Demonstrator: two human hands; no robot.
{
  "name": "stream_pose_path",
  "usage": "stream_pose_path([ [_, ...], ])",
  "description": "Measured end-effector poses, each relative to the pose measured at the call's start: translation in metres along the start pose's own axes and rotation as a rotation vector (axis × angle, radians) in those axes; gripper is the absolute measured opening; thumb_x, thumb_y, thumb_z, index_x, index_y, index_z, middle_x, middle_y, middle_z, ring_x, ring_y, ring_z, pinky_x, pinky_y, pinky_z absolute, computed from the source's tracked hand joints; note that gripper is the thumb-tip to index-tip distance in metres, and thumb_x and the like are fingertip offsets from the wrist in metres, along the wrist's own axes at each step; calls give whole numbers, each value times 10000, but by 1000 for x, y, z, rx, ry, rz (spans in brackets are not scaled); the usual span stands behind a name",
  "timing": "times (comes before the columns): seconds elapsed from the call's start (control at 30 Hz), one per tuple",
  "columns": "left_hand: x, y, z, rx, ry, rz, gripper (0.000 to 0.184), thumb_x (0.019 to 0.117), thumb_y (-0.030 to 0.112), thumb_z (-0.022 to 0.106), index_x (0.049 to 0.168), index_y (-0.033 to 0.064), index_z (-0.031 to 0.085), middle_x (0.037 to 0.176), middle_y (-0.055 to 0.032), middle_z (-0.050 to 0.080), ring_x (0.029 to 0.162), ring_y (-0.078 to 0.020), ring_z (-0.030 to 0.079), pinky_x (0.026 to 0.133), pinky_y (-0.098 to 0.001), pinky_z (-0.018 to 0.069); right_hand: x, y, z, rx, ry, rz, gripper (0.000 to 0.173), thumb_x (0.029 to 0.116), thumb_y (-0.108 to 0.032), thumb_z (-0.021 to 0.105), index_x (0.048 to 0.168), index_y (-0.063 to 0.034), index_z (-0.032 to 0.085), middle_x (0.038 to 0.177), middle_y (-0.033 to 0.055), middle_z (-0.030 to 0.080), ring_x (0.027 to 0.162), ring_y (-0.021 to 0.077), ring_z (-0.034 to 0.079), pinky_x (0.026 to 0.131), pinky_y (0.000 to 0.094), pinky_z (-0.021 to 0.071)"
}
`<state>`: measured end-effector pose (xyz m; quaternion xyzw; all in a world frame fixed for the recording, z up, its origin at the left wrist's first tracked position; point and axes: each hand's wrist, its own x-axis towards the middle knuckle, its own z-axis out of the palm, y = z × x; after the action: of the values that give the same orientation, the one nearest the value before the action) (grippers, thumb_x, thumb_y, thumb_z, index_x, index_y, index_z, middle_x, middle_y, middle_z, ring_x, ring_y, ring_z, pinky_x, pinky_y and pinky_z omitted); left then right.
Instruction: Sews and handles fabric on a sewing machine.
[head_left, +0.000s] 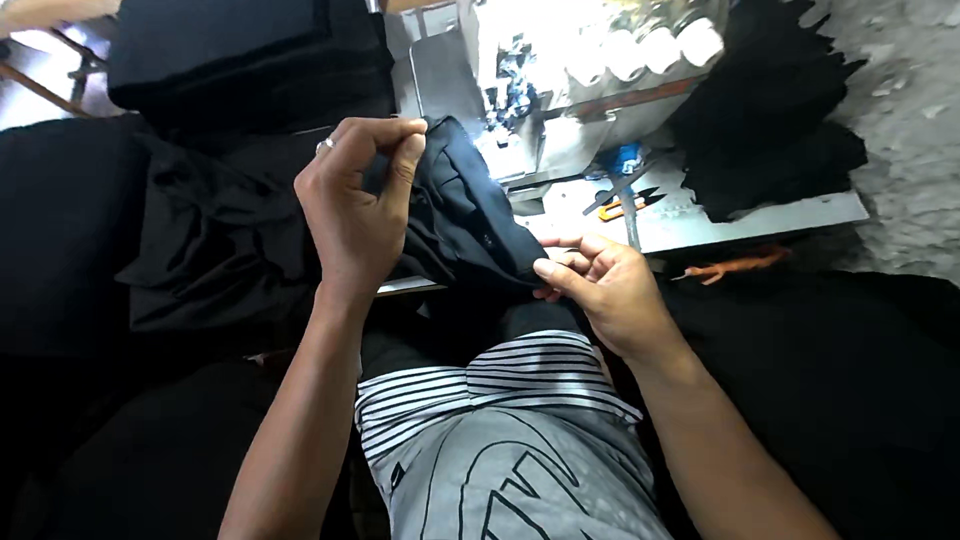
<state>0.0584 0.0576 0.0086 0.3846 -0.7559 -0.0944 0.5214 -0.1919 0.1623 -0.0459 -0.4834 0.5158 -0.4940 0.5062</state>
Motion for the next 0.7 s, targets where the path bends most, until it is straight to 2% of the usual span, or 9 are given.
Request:
stream_pose_path([
  [0.17, 17, -7, 8, 36, -81, -84, 178, 1031, 122, 585, 1124, 27, 705, 977, -15, 747, 891, -48, 705, 830, -248, 586, 11, 2, 0, -125, 45, 26, 100, 954, -129, 723, 1042, -81, 727, 725, 14, 726, 576, 116, 688, 537, 264, 608],
  [0.23, 29, -5, 21, 129, -225, -127, 203, 1030, 203, 583, 1131, 100, 726, 992, 26, 750, 927, -29, 697, 866, -246, 566, 21, 9, 1, -245, 79, -9, 120, 946, -239, 753, 986, -127, 734, 623, -42, 646, 477, 63, 577, 437, 223, 503],
  [0.3, 38, -12, 33, 271, -387, -139, 323, 995, 375, 625, 1234, 184, 727, 1188, 12, 729, 1143, -124, 651, 1012, -390, 490, 29, 16, 1, -419, 102, -86, 211, 904, -356, 789, 955, -161, 728, 591, -92, 563, 469, 20, 482, 427, 199, 406],
  [0.37, 48, -25, 42, 421, -572, -160, 610, 913, 624, 622, 1412, 273, 627, 1431, -25, 575, 1340, -280, 497, 1044, -596, 383, 35, 22, 0, -540, 121, -147, 290, 881, -442, 791, 904, -164, 711, 630, -101, 548, 517, 1, 476, 469, 191, 401],
  [0.4, 52, -34, 45, 453, -654, -162, 679, 886, 694, 606, 1433, 292, 606, 1494, -44, 520, 1387, -333, 442, 1041, -653, 354, 37, 25, -1, -546, 128, -173, 285, 886, -428, 787, 870, -155, 707, 662, -91, 567, 552, -1, 490, 498, 188, 405],
  [0.43, 55, -42, 48, 434, -704, -139, 632, 892, 701, 591, 1361, 280, 645, 1477, -52, 526, 1386, -344, 435, 1033, -654, 348, 39, 27, -2, -519, 127, -194, 264, 896, -394, 787, 859, -145, 706, 709, -78, 609, 599, -5, 533, 527, 174, 439],
  [0.53, 60, -62, 52, 225, -708, 13, 383, 996, 506, 593, 1063, 152, 725, 1229, -67, 667, 1216, -228, 570, 1031, -476, 412, 41, 31, -4, -329, 118, -141, 230, 891, -302, 805, 816, -143, 656, 813, -34, 633, 693, 31, 598, 571, 170, 493],
  [0.63, 67, -64, 49, 142, -642, 42, 259, 1038, 325, 601, 1051, 85, 698, 1012, -21, 696, 963, -20, 624, 879, -219, 490, 44, 33, -10, -181, 86, -50, 231, 888, -249, 803, 776, -135, 636, 893, -4, 637, 679, 50, 592, 551, 178, 499],
  [0.7, 69, -59, 44, 159, -685, 22, 316, 1026, 370, 610, 1129, 80, 685, 1091, -48, 691, 1054, -76, 605, 952, -284, 452, 47, 33, -14, -167, 57, -43, 239, 881, -232, 813, 771, -138, 623, 868, -14, 666, 646, 45, 589, 529, 179, 489],
])
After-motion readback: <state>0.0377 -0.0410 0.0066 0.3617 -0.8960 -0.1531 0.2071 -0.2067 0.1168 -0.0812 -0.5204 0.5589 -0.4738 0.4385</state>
